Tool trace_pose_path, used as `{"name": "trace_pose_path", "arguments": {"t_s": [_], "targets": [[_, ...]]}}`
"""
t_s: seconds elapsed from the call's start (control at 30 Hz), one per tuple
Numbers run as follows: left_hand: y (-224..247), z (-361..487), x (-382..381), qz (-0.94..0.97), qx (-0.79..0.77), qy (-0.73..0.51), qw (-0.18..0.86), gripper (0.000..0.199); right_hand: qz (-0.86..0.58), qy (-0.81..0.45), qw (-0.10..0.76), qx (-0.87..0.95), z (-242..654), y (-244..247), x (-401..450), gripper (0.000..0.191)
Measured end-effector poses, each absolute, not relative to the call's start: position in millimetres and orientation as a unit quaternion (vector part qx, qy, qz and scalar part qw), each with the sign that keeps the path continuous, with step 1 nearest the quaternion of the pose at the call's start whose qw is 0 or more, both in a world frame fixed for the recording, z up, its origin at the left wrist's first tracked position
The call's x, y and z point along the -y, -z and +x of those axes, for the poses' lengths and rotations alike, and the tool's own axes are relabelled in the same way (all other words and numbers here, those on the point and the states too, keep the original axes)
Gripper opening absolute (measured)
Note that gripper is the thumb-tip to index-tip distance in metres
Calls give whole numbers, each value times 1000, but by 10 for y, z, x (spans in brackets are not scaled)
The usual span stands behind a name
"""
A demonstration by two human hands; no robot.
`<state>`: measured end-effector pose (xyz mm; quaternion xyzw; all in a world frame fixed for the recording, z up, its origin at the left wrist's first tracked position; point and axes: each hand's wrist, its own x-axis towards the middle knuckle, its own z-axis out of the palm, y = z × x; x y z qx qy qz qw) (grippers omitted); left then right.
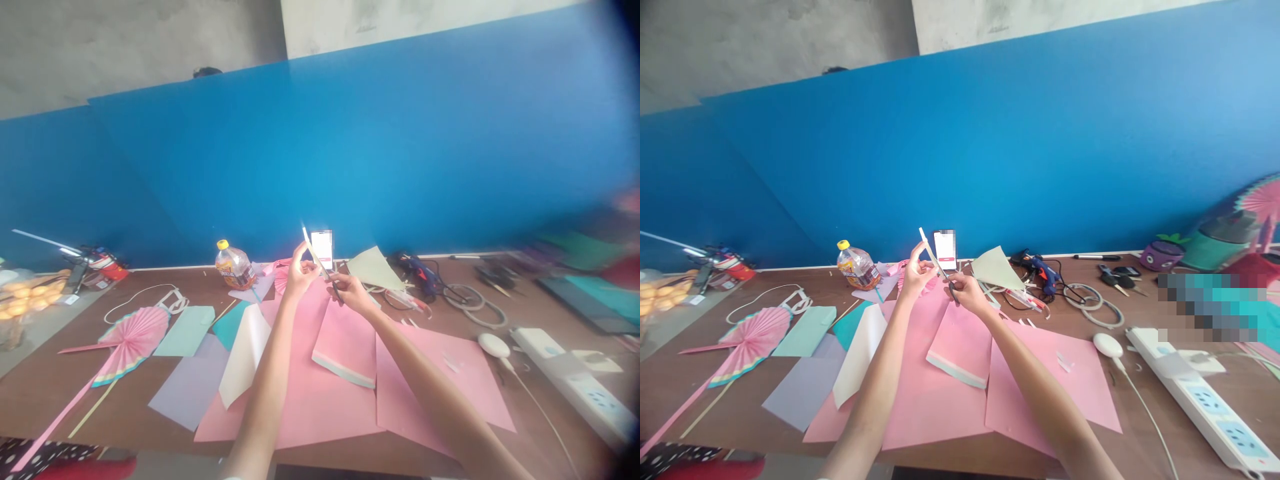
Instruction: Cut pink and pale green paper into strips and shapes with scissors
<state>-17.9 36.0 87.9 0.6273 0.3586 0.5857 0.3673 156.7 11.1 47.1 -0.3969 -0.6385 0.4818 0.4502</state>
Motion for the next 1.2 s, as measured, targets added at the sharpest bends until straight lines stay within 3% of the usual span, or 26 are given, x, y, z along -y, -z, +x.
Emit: {"name": "trace_pose_path", "arguments": {"t_s": [1.2], "targets": [[-863,-18,-317,662,-337,-549,382,77,-383,-505,480,606,1596,-491,-143,39]]}}
